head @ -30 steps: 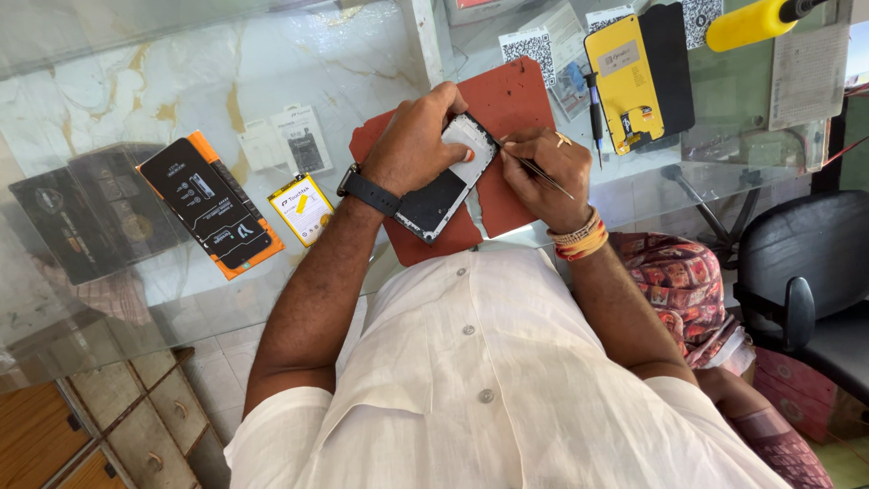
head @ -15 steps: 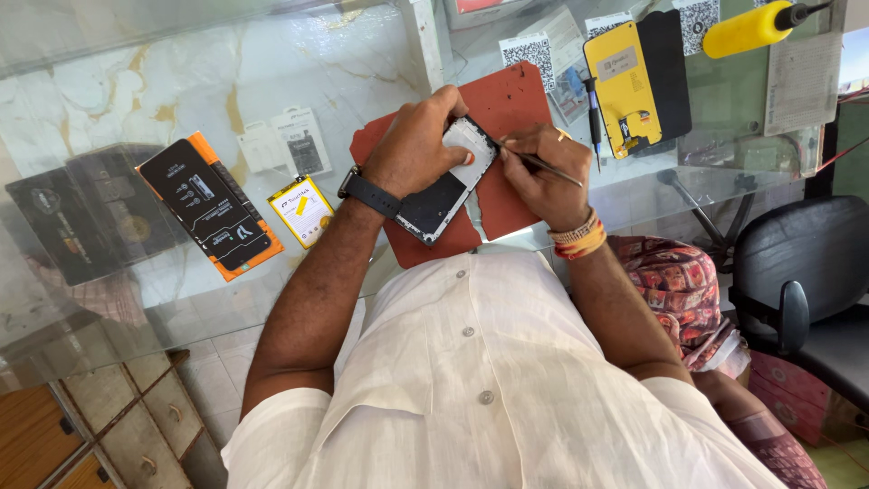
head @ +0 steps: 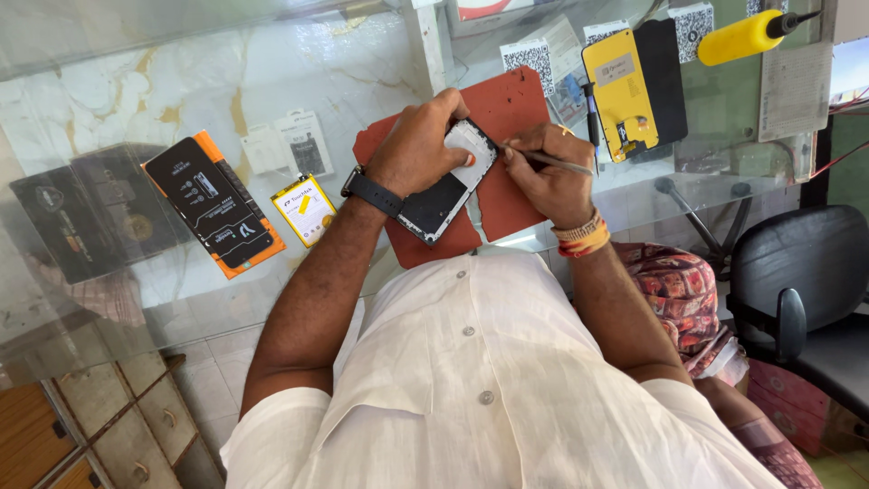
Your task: The person uses a metal prying tool to scrape adhesive residue from the interior frame of a disassembled mobile phone. The person holds the phone steady with one hand while carefully working the tool along the edges of the frame.
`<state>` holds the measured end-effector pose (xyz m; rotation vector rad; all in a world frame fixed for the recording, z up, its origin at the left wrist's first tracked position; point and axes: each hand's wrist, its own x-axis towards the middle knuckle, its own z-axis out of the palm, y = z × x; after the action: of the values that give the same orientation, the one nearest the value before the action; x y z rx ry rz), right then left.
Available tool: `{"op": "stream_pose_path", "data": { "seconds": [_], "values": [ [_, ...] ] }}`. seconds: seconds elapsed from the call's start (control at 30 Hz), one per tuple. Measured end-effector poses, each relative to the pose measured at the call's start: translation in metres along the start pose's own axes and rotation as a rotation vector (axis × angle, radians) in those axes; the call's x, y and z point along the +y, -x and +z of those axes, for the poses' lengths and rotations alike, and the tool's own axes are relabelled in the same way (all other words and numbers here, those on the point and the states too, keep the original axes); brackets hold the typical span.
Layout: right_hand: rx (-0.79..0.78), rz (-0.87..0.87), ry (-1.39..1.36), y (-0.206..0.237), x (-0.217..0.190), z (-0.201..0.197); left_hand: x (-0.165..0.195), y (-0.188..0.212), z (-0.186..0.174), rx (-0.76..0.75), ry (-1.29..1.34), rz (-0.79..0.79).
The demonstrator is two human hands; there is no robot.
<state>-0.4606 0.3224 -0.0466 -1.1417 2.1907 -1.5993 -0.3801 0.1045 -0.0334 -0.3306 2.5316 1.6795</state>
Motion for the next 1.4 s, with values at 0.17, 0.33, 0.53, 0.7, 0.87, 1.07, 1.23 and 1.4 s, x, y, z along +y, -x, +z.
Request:
{"op": "stream_pose_path", "data": {
  "seconds": [0.17,0.33,0.53,0.7,0.87,1.07,1.23,1.4],
  "values": [
    [-0.033,0.050,-0.099,0.003,0.005,-0.005,-0.001,0.000,0.001,-0.005,-0.007,-0.012],
    [0.016,0.068,-0.182,0.007,0.009,-0.006,-0.001,0.001,0.001,0.007,0.010,0.000],
    [-0.011,-0.022,0.099,0.006,-0.011,-0.011,-0.001,0.003,0.001,-0.005,0.012,-0.012],
    [-0.093,-0.038,0.318,-0.008,-0.024,-0.006,-0.004,0.003,0.003,0.008,0.019,0.018],
    [-0.147,0.025,0.459,-0.018,-0.020,0.002,-0.007,0.005,0.005,0.032,0.049,0.069],
    [-0.227,-0.103,0.628,-0.027,-0.019,0.002,-0.011,0.003,0.005,0.006,0.026,-0.020],
    [-0.341,-0.221,0.849,-0.037,-0.030,0.005,-0.015,0.003,0.007,0.016,0.038,0.017],
    [-0.461,-0.297,1.019,-0.047,-0.034,0.009,-0.022,0.006,0.006,-0.004,0.121,0.085]
  ]
}}
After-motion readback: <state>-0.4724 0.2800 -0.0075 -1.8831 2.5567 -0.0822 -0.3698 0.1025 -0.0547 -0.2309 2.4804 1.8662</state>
